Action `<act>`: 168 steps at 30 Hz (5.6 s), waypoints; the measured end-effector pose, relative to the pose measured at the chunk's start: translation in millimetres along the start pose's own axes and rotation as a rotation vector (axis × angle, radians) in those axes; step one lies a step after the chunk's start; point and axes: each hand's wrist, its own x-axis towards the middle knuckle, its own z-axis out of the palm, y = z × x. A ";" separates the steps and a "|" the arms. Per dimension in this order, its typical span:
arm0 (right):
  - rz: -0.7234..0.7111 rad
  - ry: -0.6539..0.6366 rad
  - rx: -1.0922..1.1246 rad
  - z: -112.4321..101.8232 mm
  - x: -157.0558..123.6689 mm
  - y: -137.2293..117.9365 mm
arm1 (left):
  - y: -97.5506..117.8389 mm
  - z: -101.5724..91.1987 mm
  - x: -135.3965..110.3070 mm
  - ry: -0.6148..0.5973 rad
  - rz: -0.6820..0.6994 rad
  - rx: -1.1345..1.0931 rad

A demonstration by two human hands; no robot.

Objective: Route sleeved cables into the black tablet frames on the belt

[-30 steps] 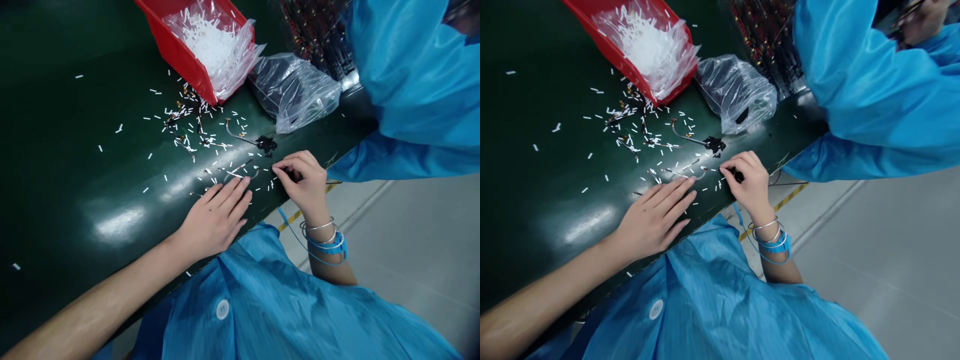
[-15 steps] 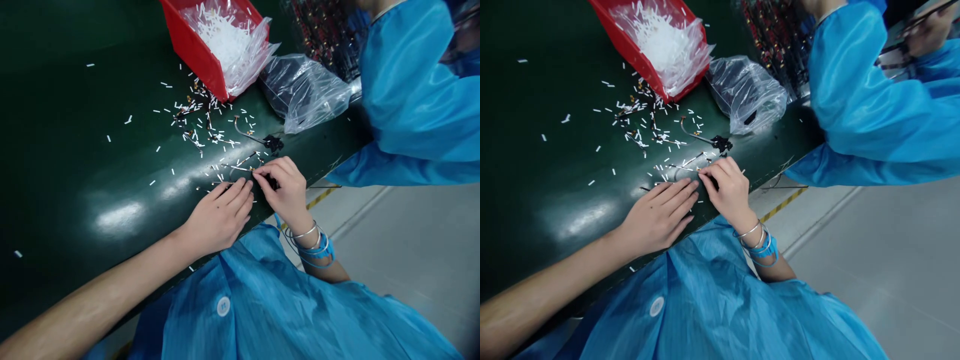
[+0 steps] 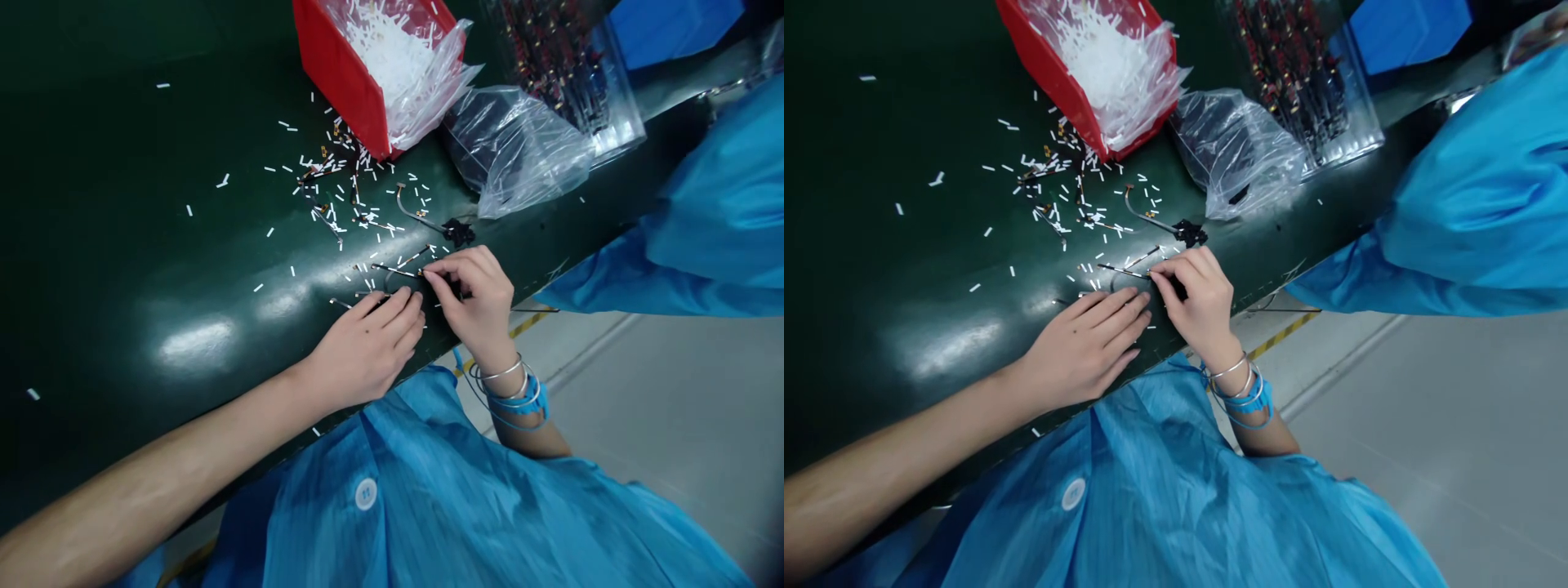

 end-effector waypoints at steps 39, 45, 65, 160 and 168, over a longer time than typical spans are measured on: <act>-0.026 -0.006 -0.077 -0.9 -17.4 -6.4 | -0.5 2.9 -1.8 -0.029 -0.055 -0.007; -0.058 -0.005 -0.083 -13.7 -4.2 -1.5 | -0.8 3.7 -1.9 -0.027 -0.034 0.032; -0.747 0.239 -0.339 -50.0 55.1 -48.3 | -39.3 -58.6 9.9 0.130 -0.659 -1.402; -0.372 0.141 0.472 -0.7 92.4 -31.3 | -328.1 -79.4 191.1 0.625 -1.693 -1.130; -0.336 0.149 0.484 3.7 98.1 -28.5 | -284.4 -127.9 151.0 0.863 -1.535 -1.219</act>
